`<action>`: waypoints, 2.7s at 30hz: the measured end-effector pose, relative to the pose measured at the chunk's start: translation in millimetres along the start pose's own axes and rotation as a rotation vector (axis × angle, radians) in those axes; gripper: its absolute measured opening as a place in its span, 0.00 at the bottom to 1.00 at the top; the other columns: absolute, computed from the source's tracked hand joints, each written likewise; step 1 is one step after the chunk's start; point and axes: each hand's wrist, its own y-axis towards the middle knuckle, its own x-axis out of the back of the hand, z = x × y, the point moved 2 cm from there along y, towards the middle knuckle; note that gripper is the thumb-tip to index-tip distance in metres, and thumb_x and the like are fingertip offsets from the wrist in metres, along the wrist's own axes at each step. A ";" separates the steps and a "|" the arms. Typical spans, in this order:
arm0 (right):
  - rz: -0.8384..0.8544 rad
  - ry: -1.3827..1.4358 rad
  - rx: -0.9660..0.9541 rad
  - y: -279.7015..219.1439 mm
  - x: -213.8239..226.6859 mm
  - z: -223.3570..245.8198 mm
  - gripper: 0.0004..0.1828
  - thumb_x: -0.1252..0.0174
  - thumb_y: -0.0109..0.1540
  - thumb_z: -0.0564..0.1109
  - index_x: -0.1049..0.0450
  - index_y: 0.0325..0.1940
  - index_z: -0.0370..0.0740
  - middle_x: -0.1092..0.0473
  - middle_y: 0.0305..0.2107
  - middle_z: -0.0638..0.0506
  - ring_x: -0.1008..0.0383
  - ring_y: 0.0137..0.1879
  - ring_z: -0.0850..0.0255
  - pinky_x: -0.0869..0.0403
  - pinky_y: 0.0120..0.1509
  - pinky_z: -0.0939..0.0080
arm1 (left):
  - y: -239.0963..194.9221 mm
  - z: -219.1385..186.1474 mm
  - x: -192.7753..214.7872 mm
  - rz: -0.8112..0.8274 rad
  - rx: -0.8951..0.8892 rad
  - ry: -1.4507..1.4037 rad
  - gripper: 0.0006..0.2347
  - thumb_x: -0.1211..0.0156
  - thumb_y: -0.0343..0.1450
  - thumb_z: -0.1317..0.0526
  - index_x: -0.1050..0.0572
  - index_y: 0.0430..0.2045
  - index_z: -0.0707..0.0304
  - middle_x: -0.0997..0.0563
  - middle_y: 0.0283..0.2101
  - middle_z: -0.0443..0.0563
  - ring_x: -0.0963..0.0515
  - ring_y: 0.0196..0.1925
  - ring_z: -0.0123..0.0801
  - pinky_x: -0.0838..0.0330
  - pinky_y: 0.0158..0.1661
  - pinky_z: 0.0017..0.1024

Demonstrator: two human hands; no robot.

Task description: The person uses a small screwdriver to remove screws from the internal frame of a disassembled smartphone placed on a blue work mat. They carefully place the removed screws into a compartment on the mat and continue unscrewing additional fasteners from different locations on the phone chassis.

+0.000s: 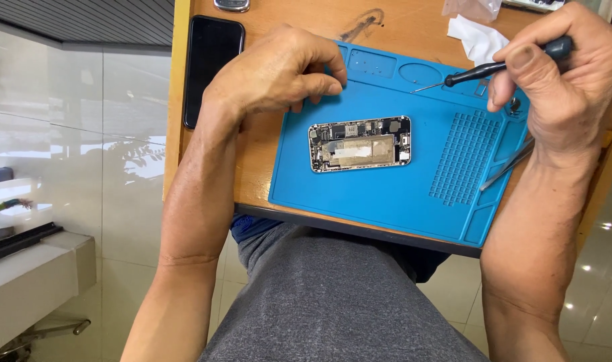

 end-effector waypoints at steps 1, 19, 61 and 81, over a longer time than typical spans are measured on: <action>-0.001 0.000 0.003 1.4 0.2 -0.8 0.22 0.44 0.89 0.45 0.32 0.58 0.16 0.32 0.31 0.32 0.26 0.34 0.48 0.26 0.42 0.54 | 0.5 2.6 -1.3 -0.002 0.000 0.003 0.02 0.31 0.82 0.62 0.14 0.43 0.57 0.14 0.30 0.48 0.18 0.22 0.27 0.20 0.25 0.26; 0.064 -0.125 0.039 9.2 -26.1 15.7 0.14 0.44 0.91 0.37 0.30 0.63 0.15 0.27 0.37 0.31 0.22 0.41 0.47 0.23 0.47 0.53 | 11.8 20.9 -20.0 -0.224 -0.379 0.441 0.13 0.28 0.82 0.56 0.14 0.60 0.57 0.12 0.48 0.57 0.14 0.47 0.57 0.24 0.40 0.53; 0.104 -0.122 0.087 6.4 -14.9 8.6 0.13 0.42 0.88 0.32 0.28 0.63 0.08 0.26 0.41 0.24 0.18 0.46 0.39 0.17 0.53 0.48 | 23.0 -0.9 -38.6 -0.331 -0.238 -0.070 0.04 0.35 0.81 0.65 0.20 0.37 0.56 0.19 0.32 0.41 0.23 0.34 0.28 0.30 0.37 0.33; 0.073 -0.127 0.016 5.0 -23.0 20.8 0.12 0.40 0.88 0.32 0.26 0.61 0.11 0.25 0.40 0.27 0.18 0.44 0.43 0.18 0.52 0.52 | 23.6 -7.9 -40.5 -0.222 -0.205 -0.312 0.07 0.41 0.84 0.60 0.22 0.35 0.56 0.16 0.32 0.44 0.28 0.23 0.23 0.31 0.27 0.25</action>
